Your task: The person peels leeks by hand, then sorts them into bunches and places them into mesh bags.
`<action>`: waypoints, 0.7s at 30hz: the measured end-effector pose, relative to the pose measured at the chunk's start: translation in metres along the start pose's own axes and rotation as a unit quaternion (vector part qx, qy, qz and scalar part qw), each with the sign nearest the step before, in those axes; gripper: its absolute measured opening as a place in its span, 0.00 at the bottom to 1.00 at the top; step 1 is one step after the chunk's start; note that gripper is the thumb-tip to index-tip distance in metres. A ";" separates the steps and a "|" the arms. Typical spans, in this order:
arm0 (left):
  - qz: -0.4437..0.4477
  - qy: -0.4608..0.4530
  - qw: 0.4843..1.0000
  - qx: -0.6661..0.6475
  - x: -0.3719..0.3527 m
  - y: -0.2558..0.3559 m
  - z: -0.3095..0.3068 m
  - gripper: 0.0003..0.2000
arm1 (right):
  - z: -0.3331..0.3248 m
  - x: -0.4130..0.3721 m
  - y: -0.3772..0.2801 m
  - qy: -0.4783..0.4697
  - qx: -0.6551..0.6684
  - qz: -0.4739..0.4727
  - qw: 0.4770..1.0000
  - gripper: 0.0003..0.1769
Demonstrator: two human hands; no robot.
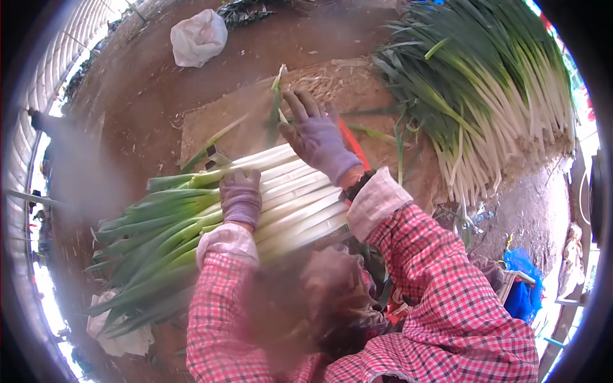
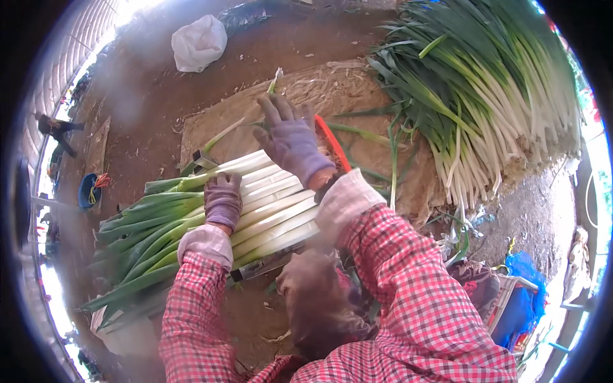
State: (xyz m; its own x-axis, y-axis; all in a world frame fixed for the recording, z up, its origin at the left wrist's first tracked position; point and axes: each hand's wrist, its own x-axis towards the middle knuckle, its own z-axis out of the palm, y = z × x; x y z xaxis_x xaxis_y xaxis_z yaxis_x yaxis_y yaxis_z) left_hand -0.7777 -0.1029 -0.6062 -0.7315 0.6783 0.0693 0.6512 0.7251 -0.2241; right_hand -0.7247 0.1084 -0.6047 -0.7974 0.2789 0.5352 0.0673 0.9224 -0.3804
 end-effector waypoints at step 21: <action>-0.052 -0.139 0.977 -0.154 0.093 0.037 0.044 0.15 | 0.047 -0.039 0.004 -0.139 -0.039 0.027 0.989 0.23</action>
State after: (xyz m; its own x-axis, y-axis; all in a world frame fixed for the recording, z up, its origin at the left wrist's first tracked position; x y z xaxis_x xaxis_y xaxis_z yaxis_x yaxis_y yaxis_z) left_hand -0.8300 -0.0182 -0.6505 -0.7962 0.5712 -0.1998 0.5686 0.8191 0.0756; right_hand -0.7220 0.0887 -0.6626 -0.9246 0.2545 0.2835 0.1523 0.9290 -0.3372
